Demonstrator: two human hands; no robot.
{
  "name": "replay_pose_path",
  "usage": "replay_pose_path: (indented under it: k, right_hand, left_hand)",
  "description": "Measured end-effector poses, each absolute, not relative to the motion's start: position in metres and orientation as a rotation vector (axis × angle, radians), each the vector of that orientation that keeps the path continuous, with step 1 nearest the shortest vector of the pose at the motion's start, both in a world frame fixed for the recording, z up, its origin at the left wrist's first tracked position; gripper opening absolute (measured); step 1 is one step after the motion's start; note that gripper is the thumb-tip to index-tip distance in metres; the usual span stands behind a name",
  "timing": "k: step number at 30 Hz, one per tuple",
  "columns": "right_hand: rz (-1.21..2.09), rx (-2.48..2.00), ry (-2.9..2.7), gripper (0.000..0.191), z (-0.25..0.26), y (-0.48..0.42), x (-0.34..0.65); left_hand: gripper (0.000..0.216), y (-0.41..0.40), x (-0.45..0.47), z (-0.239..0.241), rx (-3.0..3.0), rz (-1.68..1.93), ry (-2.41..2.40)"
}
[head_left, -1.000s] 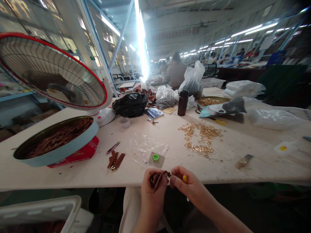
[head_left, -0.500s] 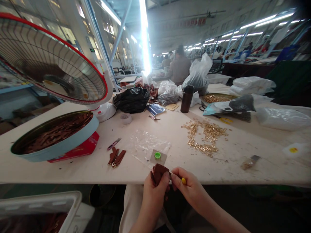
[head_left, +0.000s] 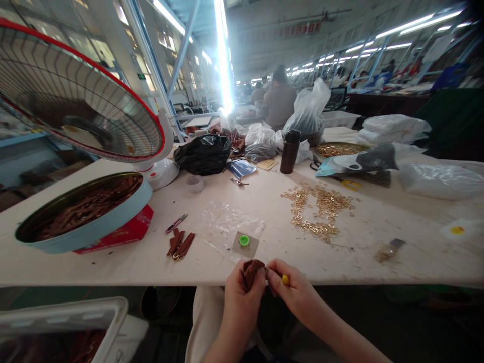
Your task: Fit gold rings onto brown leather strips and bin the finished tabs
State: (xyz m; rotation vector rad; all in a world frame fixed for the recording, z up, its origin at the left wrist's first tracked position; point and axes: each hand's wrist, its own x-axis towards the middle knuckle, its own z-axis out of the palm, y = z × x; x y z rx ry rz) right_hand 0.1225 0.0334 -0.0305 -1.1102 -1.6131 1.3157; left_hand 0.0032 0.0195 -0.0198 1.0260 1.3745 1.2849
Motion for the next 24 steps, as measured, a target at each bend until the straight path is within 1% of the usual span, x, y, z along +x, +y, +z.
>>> replay_pose_path:
  k: [2, 8, 13, 15, 17, 18, 20, 24]
  right_hand:
    - [1.290, -1.129, -1.593, 0.032, -0.032, 0.032, 0.122]
    - [1.365, -1.073, -1.614, 0.035, -0.029, 0.028, 0.124]
    - [1.246, -1.161, -1.612, 0.036, -0.027, 0.026, 0.125]
    - [1.283, -1.135, -1.629, 0.037, -0.028, 0.025, 0.126]
    - [1.323, -1.083, -1.676, 0.032, -0.027, 0.023, 0.129]
    - [1.293, -1.073, -1.706, 0.026, -0.026, 0.022, 0.132]
    - [1.120, -1.045, -1.820, 0.014, -0.024, 0.022, 0.138]
    - [0.736, -0.836, -2.120, 0.014, -0.018, 0.026, 0.148]
  left_hand:
    - [0.016, 0.019, 0.004, -0.017, 1.071, 1.298, 1.365]
    - [0.019, 0.015, 0.002, -0.021, 0.805, 1.119, 1.387]
    - [0.015, 0.010, 0.007, -0.016, 1.044, 1.294, 1.374]
    - [0.017, 0.010, 0.006, -0.014, 0.950, 1.265, 1.350]
    - [0.018, 0.012, 0.002, -0.013, 0.761, 1.170, 1.292]
    - [0.019, 0.013, -0.001, -0.013, 0.681, 1.121, 1.248]
    - [0.019, 0.015, -0.005, -0.012, 0.596, 1.052, 1.158]
    - [0.016, 0.012, -0.008, -0.009, 0.583, 0.974, 1.098]
